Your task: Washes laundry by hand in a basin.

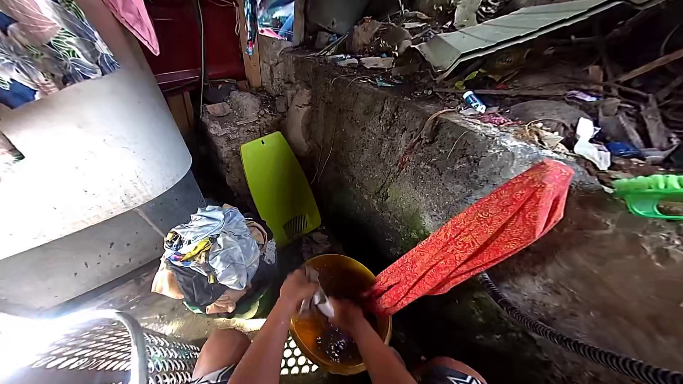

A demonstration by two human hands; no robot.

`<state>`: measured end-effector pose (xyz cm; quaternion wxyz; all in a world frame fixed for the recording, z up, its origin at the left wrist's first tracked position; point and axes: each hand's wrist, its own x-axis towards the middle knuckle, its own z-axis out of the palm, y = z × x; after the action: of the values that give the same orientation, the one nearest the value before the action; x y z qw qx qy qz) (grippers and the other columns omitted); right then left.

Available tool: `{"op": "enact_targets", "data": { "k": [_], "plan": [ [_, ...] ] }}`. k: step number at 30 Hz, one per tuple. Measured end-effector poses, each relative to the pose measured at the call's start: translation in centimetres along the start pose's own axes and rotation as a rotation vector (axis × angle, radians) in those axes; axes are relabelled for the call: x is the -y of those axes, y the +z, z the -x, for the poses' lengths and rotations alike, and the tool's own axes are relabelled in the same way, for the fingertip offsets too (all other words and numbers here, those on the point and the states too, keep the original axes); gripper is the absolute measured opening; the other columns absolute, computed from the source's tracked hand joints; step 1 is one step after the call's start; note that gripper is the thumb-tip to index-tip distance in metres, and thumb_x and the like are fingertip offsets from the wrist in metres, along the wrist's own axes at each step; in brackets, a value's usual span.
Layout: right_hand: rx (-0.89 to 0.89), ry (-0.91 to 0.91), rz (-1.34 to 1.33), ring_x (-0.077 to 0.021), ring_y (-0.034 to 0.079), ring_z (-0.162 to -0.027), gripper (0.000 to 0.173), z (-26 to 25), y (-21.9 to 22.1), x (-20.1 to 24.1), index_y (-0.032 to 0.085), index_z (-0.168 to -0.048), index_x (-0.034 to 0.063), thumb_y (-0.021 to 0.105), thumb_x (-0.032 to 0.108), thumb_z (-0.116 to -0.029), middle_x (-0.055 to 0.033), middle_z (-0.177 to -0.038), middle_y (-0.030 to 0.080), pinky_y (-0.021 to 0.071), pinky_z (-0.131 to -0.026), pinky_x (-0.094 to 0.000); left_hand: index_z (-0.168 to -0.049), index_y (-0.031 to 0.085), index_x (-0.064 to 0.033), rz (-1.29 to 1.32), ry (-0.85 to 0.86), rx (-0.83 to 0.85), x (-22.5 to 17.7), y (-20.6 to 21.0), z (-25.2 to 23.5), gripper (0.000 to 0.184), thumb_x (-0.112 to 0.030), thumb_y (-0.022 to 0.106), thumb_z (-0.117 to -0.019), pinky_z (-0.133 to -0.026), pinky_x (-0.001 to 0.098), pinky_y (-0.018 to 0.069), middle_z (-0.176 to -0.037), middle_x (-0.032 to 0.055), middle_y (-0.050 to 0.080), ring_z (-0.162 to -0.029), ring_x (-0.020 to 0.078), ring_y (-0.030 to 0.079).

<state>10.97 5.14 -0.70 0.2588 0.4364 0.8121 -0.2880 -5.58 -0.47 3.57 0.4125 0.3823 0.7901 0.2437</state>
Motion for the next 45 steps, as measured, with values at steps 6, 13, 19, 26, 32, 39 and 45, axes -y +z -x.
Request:
{"op": "enact_targets", "data": {
  "k": [6, 13, 19, 26, 32, 39, 45],
  "plan": [
    [0.143, 0.073, 0.059, -0.0458, 0.048, -0.139, 0.046, -1.2, 3.3, 1.0, 0.053, -0.144, -0.0004, 0.057, 0.02, -0.1033, -0.026, -0.149, 0.051, 0.038, -0.109, -0.0679, -0.144, 0.055, -0.0009, 0.23, -0.014, 0.03, 0.8, 4.0, -0.6, 0.046, -0.032, 0.044, -0.1117, -0.114, 0.0549, 0.0398, -0.143, 0.0243, 0.058, -0.135, 0.0364, 0.054],
    [-0.659, -0.355, -0.897, -0.0118, 0.058, -0.074, 0.012, 8.2, -11.6, 4.6, 0.068, -0.086, -0.0042, 0.06, 0.002, -0.0927, -0.0061, -0.077, 0.061, 0.05, -0.073, -0.0343, -0.139, 0.054, 0.0006, 1.027, -0.295, -0.072, 2.0, 6.7, -0.9, 0.053, -0.041, 0.034, -0.1126, -0.098, 0.0512, 0.0506, -0.132, 0.0216, 0.061, -0.117, 0.0308, 0.06],
    [-0.443, -0.064, -1.473, -0.0249, 0.06, -0.122, 0.049, 0.5, -5.1, 1.8, 0.053, -0.14, -0.0015, 0.035, 0.034, -0.112, -0.0196, -0.133, 0.062, 0.0474, -0.105, -0.0474, -0.117, 0.065, 0.0091, 0.922, 0.22, -0.366, -3.6, 6.8, 2.2, 0.023, -0.003, 0.063, -0.0971, -0.09, 0.0399, 0.0572, -0.108, 0.019, 0.07, -0.098, 0.022, 0.068],
    [-0.537, -0.08, -0.842, -0.0316, 0.053, -0.136, 0.043, 1.1, -0.8, 4.8, 0.05, -0.144, -0.008, 0.042, 0.018, -0.1102, -0.0266, -0.144, 0.055, 0.0388, -0.117, -0.0428, -0.122, 0.071, -0.0033, 0.105, -0.081, -0.416, -3.5, 6.5, 2.9, 0.04, -0.034, 0.051, -0.1066, -0.094, 0.0603, 0.0536, -0.118, 0.0226, 0.072, -0.112, 0.0405, 0.068],
    [-0.454, -0.002, -1.35, -0.0168, 0.064, -0.092, 0.03, 0.1, -1.3, 3.9, 0.062, -0.118, -0.0075, 0.043, 0.014, -0.1098, -0.0154, -0.102, 0.067, 0.0528, -0.085, -0.0339, -0.117, 0.071, 0.0019, 0.186, -0.118, -0.291, -3.0, 6.7, 3.5, 0.042, -0.034, 0.05, -0.1075, -0.097, 0.0613, 0.0512, -0.117, 0.028, 0.07, -0.114, 0.0431, 0.067],
    [-0.463, 0.078, -1.408, -0.0296, 0.061, -0.111, 0.045, 0.5, -2.1, 3.6, 0.058, -0.129, -0.0091, 0.043, 0.029, -0.1113, -0.026, -0.122, 0.062, 0.0487, -0.098, -0.0467, -0.123, 0.071, -0.0038, 0.081, -0.096, -0.281, -0.4, 8.5, 2.1, 0.037, -0.029, 0.048, -0.1076, -0.096, 0.0626, 0.0517, -0.117, 0.0244, 0.071, -0.113, 0.0426, 0.068],
    [-0.217, 0.004, -0.391, -0.0426, 0.042, -0.144, 0.062, -2.9, 0.4, 1.5, 0.033, -0.155, -0.0039, 0.059, 0.019, -0.1032, -0.0296, -0.154, 0.042, 0.0356, -0.118, -0.0554, -0.143, 0.051, 0.0053, 0.389, -0.304, -0.162, 3.2, 9.4, -1.6, 0.045, -0.026, 0.041, -0.1126, -0.114, 0.053, 0.0418, -0.141, 0.0285, 0.058, -0.134, 0.0391, 0.055]
  ]
}}
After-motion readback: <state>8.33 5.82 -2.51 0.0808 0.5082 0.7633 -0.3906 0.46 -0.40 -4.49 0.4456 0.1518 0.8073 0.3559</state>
